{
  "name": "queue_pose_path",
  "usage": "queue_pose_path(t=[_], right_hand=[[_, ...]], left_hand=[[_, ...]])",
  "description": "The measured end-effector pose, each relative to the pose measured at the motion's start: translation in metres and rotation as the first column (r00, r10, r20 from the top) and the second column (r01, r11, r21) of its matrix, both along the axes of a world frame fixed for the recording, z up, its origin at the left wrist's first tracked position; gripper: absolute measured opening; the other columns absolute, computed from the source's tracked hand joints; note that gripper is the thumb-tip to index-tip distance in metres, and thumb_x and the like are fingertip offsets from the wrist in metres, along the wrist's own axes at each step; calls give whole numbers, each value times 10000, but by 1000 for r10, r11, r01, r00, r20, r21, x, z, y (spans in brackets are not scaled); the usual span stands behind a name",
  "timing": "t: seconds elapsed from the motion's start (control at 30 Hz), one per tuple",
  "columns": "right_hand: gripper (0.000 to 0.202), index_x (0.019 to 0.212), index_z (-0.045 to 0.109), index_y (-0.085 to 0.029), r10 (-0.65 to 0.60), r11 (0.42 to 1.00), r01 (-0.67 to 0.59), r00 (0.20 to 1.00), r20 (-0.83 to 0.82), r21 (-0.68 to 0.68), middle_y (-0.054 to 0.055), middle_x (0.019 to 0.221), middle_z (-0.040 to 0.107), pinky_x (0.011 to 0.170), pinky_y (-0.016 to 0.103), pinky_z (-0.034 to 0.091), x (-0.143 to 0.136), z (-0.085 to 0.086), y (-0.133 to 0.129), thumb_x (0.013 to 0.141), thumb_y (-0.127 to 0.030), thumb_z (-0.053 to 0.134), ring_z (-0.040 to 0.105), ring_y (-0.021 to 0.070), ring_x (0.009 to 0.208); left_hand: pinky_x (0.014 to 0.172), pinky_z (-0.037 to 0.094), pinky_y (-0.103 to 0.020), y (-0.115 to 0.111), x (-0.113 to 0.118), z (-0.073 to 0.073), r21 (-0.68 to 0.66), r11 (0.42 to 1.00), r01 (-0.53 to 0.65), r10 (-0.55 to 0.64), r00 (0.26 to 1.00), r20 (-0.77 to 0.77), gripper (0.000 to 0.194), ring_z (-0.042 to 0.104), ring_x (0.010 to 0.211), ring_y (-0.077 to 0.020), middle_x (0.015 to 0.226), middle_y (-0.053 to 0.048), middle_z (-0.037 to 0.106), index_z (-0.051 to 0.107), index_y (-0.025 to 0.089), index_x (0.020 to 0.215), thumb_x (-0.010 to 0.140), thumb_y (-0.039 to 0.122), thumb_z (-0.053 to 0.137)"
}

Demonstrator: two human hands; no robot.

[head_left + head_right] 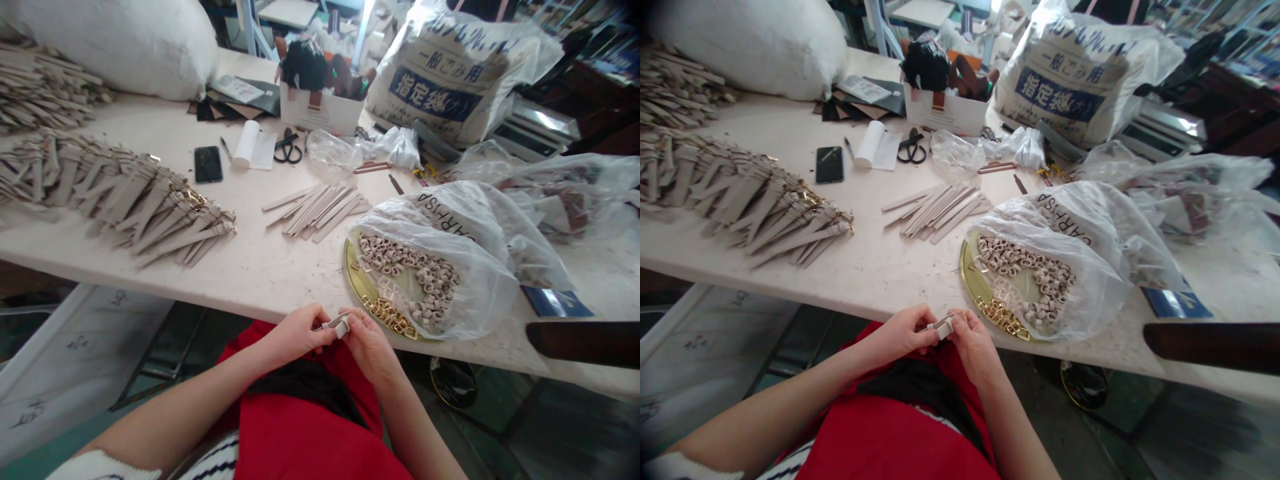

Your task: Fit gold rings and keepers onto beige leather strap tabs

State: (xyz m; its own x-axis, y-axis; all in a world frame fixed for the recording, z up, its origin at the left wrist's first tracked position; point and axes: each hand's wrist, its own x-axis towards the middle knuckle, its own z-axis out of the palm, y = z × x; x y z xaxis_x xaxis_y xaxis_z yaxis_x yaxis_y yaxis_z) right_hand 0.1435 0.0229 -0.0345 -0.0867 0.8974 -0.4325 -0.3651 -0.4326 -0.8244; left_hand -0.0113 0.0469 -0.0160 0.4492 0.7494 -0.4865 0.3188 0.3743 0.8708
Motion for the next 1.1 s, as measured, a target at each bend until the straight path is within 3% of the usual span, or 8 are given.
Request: queue_pose_path(t=[0.13,0.27,0.43,0.5,0.63,0.7,0.83,1.1], right_hand=[[246,734,463,-197,-177,965,75,896,408,252,-24,689,483,637,269,407,-3,-5,-1,755,-407,588,468,123,635],[216,743,455,-195,-224,948,42,795,564,317,-13,709,497,656,288,405,-2,-8,-2,779,-379,564,482,131,654],[278,867,459,-209,-111,977,17,889,445,212,-27,720,508,612,274,441,1,-6,-2,708,-347,641,515,127,635],[354,957,464,-213,-9,986,-61,911,411,158,-25,735,532,599,270,446,3,-4,-1,688,-338,656,529,130,633],[281,911,526,-188,183,959,-266,844,503,97,-20,677,546,560,252,416,6,0,-1,697,-329,641,508,125,594],[250,897,535,-180,209,955,-287,835,509,80,-27,631,534,543,247,402,7,2,-2,719,-339,609,493,119,565],[283,919,513,-177,237,963,-267,899,367,33,-45,583,524,561,246,407,6,3,-2,735,-382,578,497,112,543],[279,912,491,-188,189,981,-194,946,261,-9,-45,581,543,585,241,412,11,-6,-7,739,-387,582,505,108,549]], left_hand=[[514,415,-195,-4,-2,0,-159,986,-45,71,984,164,265,539,514,-76,695,11,609,469,155,802,703,375,580],[523,431,-198,-3,-3,-2,-172,984,-52,77,987,138,221,555,533,-83,687,4,610,504,143,831,727,333,548],[536,448,-210,-4,-4,-8,-148,988,-44,62,991,118,232,563,558,-94,692,-11,614,516,133,850,728,329,544],[532,447,-209,-4,-5,-9,-116,993,-34,46,993,106,253,555,553,-91,688,-10,611,518,132,838,727,357,551],[487,430,-198,-3,-7,-8,-109,994,-6,15,997,82,320,535,536,-89,676,-8,602,519,130,824,717,429,556],[465,418,-189,-2,-8,-7,-114,993,11,-1,996,90,336,525,533,-87,669,-4,593,522,128,821,715,445,551],[440,391,-174,-1,-8,-6,-128,991,29,-16,995,103,307,507,537,-82,664,1,583,517,131,794,719,428,540],[510,415,-190,1,-11,-9,-201,979,41,-7,986,168,256,523,583,-83,698,5,590,527,132,802,705,366,563]])
